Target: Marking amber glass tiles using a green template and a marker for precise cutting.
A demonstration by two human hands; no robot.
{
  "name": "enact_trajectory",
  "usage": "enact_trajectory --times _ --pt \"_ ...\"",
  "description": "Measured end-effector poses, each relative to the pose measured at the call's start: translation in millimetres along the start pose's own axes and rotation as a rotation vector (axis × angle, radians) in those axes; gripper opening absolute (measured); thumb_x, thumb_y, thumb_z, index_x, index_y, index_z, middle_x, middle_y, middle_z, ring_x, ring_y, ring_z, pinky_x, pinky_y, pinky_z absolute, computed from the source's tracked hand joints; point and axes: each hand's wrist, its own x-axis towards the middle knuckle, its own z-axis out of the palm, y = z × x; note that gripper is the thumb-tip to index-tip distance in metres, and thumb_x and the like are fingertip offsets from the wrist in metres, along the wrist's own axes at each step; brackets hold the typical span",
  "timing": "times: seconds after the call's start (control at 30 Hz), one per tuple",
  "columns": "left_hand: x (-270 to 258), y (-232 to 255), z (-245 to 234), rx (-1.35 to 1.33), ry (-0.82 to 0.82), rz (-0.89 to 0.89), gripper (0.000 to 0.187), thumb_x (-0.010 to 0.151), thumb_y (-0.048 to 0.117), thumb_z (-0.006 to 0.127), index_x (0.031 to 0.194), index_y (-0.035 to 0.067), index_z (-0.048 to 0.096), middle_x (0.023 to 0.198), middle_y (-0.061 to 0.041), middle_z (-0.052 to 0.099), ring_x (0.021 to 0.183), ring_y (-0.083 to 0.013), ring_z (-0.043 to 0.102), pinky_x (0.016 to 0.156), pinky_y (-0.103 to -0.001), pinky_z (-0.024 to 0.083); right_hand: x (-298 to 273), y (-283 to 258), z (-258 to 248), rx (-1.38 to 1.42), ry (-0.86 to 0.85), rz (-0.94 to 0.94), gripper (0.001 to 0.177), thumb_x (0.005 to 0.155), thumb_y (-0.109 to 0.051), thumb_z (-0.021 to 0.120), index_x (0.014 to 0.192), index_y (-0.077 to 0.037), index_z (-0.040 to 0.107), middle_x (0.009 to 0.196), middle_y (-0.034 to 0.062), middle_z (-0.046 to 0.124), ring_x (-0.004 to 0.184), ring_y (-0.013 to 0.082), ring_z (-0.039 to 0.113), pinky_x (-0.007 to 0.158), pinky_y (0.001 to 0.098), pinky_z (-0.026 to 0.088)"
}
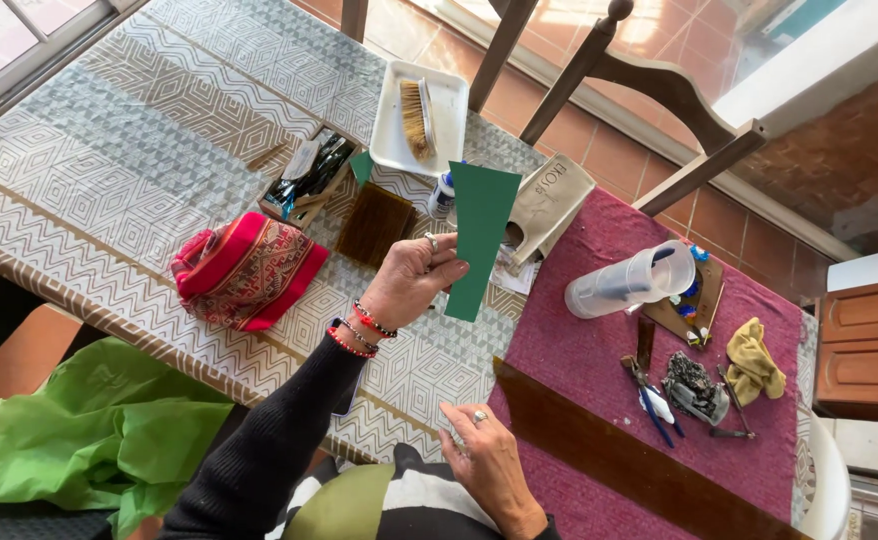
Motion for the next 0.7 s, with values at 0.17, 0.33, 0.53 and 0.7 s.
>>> enact_trajectory --times 0.17,0.33,0.53,0.7 --pt "3.7 -0.6 -5.2 -0.023 0.009 0.017 0.04 0.097 -0.004 0.066 0.137 -0.001 0.064 0.112 -0.003 0.075 0.096 -0.0045 0.067 0.082 -0.023 0.059 5.0 -0.7 3.4 -0.027 -0.023 -0.08 0.038 0.08 -0.008 0.079 0.117 -0.003 0.071 0.101 0.0133 0.07 0.084 0.0279 0.071 0.073 0.0374 0.058" --pt "6.5 0.6 -9.0 -0.014 0.01 -0.004 0.04 0.095 -0.004 0.067 0.135 -0.001 0.064 0.112 -0.002 0.075 0.097 -0.0045 0.067 0.083 -0.023 0.059 7.3 -0.1 7.4 -0.018 -0.088 -0.02 0.034 0.083 -0.011 0.079 0.116 -0.006 0.072 0.099 0.011 0.07 0.086 0.027 0.071 0.074 0.0366 0.058" --pt "7.1 8.5 -10.0 0.017 0.02 0.005 0.039 0.096 -0.001 0.068 0.135 -0.002 0.065 0.106 -0.004 0.077 0.091 -0.0055 0.069 0.078 -0.024 0.061 11.2 -2.3 8.6 -0.02 -0.08 -0.083 0.037 0.082 -0.01 0.079 0.117 -0.004 0.071 0.099 0.0111 0.071 0.089 0.0278 0.069 0.076 0.0372 0.058" --pt "6.1 4.7 -14.0 -0.011 0.01 -0.011 0.037 0.097 0.002 0.068 0.134 -0.003 0.065 0.107 -0.005 0.077 0.09 -0.0061 0.069 0.076 -0.024 0.061 16.8 -9.4 7.4 -0.013 -0.107 -0.043 0.037 0.083 -0.01 0.078 0.119 -0.005 0.071 0.1 0.0116 0.071 0.089 0.027 0.069 0.076 0.0366 0.058"
